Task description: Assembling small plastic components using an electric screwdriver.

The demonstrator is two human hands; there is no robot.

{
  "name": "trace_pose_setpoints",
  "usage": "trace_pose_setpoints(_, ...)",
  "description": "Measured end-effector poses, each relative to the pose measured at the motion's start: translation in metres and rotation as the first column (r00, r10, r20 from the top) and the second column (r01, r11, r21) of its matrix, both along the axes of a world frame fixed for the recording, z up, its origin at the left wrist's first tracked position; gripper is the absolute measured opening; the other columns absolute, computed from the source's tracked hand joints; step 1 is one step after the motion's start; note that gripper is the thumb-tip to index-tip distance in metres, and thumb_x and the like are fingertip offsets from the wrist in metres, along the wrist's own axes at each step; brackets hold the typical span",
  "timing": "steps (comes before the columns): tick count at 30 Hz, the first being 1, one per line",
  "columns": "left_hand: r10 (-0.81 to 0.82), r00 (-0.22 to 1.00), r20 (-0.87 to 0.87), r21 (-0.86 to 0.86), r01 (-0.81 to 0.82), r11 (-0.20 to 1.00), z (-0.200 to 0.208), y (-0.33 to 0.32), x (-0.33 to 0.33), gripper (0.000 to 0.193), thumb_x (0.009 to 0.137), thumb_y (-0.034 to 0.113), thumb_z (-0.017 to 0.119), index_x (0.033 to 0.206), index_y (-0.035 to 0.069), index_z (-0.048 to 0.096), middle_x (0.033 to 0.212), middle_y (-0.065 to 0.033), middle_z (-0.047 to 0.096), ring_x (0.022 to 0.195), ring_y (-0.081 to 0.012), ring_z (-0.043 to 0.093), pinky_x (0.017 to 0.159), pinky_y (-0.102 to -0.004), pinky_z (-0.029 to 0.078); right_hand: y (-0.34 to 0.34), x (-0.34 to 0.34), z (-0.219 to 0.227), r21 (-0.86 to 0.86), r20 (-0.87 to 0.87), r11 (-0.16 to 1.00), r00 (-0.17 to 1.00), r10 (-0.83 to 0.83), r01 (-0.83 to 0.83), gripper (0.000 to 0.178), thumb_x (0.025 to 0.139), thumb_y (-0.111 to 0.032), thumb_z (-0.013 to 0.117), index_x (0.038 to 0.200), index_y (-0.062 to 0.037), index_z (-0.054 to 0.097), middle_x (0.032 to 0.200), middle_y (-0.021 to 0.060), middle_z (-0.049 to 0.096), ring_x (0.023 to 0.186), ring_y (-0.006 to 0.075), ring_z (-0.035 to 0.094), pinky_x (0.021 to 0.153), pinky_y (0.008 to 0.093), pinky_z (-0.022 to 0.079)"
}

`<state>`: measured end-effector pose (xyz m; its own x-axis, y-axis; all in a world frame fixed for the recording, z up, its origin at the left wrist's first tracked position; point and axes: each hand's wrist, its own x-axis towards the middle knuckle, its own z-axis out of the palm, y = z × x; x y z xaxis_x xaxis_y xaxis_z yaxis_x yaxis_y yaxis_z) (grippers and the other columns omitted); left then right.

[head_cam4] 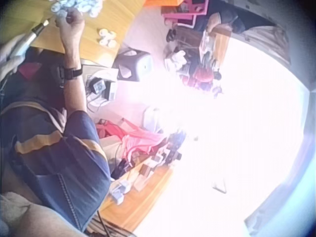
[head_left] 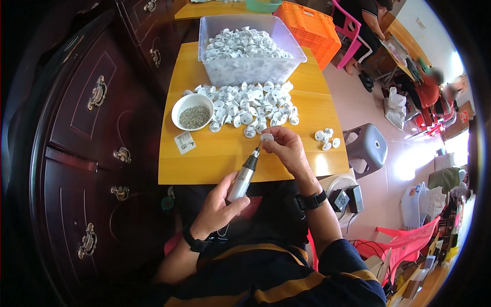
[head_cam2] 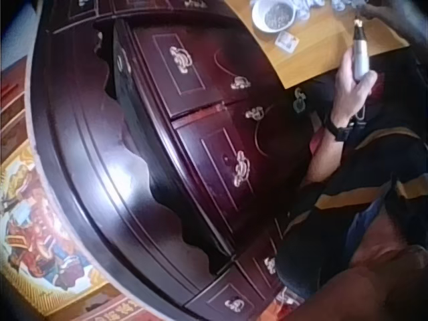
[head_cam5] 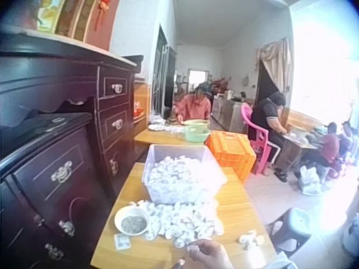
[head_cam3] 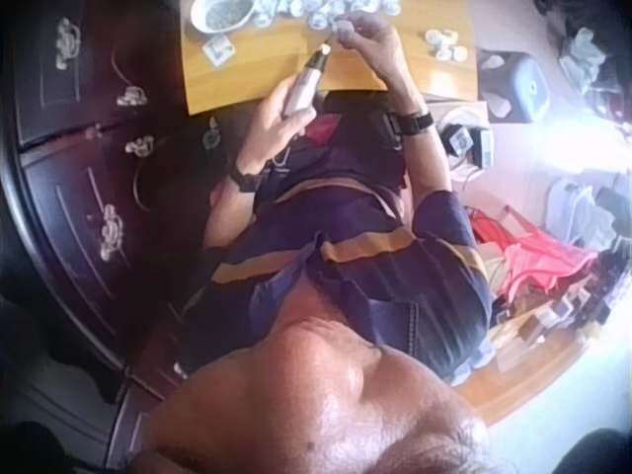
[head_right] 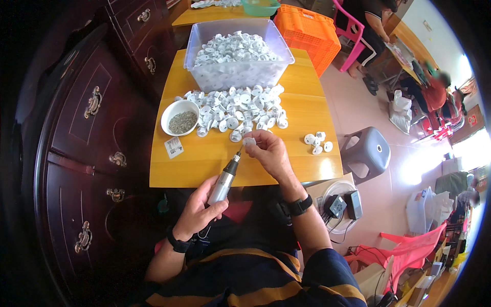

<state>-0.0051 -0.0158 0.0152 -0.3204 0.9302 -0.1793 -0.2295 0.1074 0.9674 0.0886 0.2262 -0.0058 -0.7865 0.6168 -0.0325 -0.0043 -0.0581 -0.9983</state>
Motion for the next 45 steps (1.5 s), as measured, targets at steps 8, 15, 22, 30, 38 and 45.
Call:
trace_pose_setpoints(8, -0.001, 1.0, -0.025, 0.002, 0.001, 1.0, -0.002, 0.0, -0.001, 0.066, 0.097, 0.022, 0.071, 0.149, -0.001, 0.04, 0.101, -0.0041, 0.058, 0.075, -0.0076, 0.056, 0.067, -0.0247, 0.05, -0.004, -0.001, 0.002, 0.022, 0.009, 1.0, 1.0, -0.009, 0.009, 0.018, 0.096, -0.009, 0.07, 0.112, -0.0022, 0.07, 0.087, -0.0033, 0.067, 0.076, 0.0028, 0.058, 0.07, 0.0203, 0.049)
trace_pose_setpoints(15, 0.0, 1.0, -0.03, 0.001, 0.0, 1.0, -0.002, 0.0, 0.0, 0.066, 0.097, 0.023, 0.071, 0.149, -0.001, 0.04, 0.101, -0.0045, 0.058, 0.075, -0.0078, 0.057, 0.067, -0.0248, 0.05, -0.004, 0.0, 0.002, 0.028, 0.038, 1.0, 0.999, -0.007, 0.006, 0.018, 0.095, -0.008, 0.071, 0.111, -0.0017, 0.07, 0.09, -0.0006, 0.07, 0.082, 0.0054, 0.062, 0.077, 0.0229, 0.052)
trace_pose_setpoints(22, -0.001, 0.999, -0.032, -0.011, 0.001, 1.0, -0.002, 0.0, -0.001, 0.066, 0.097, 0.023, 0.071, 0.149, -0.001, 0.04, 0.101, -0.0049, 0.058, 0.075, -0.008, 0.057, 0.067, -0.0249, 0.05, -0.005, -0.002, 0.0, 0.102, 0.03, 0.994, 0.999, -0.029, 0.025, 0.017, 0.095, -0.008, 0.072, 0.11, -0.0033, 0.072, 0.088, -0.0035, 0.069, 0.078, 0.0016, 0.06, 0.071, 0.02, 0.05)
trace_pose_setpoints(30, -0.004, 1.0, 0.009, -0.028, 0.004, 1.0, -0.003, 0.0, 0.0, 0.064, 0.099, 0.025, 0.068, 0.15, 0.0, 0.039, 0.099, -0.0035, 0.057, 0.069, -0.0066, 0.055, 0.062, -0.0233, 0.049, -0.002, -0.001, -0.015, 0.231, -0.015, 0.972, 0.999, -0.033, 0.035, 0.015, 0.092, -0.003, 0.073, 0.107, -0.0036, 0.073, 0.086, -0.0036, 0.07, 0.077, 0.0016, 0.061, 0.069, 0.0203, 0.051)
trace_pose_setpoints(38, -0.001, 0.997, 0.075, -0.003, 0.001, 1.0, -0.006, 0.0, -0.001, 0.061, 0.1, 0.024, 0.066, 0.149, -0.001, 0.04, 0.093, -0.001, 0.056, 0.064, -0.0056, 0.055, 0.058, -0.0217, 0.047, -0.005, -0.002, -0.019, 0.266, -0.025, 0.963, 0.999, -0.039, 0.045, 0.016, 0.09, -0.001, 0.074, 0.105, -0.0039, 0.073, 0.083, -0.0014, 0.07, 0.075, 0.0027, 0.061, 0.068, 0.0218, 0.051)
trace_pose_setpoints(45, -0.02, 0.995, 0.102, -0.012, 0.021, 1.0, -0.005, -0.001, -0.003, 0.061, 0.1, 0.021, 0.064, 0.151, -0.002, 0.037, 0.096, -0.005, 0.059, 0.066, -0.0079, 0.057, 0.06, -0.0227, 0.049, -0.007, -0.003, -0.016, 0.218, 0.014, 0.976, 1.0, -0.02, 0.017, 0.016, 0.09, -0.002, 0.074, 0.106, -0.0027, 0.072, 0.085, -0.0015, 0.071, 0.076, 0.0026, 0.062, 0.07, 0.0213, 0.052)
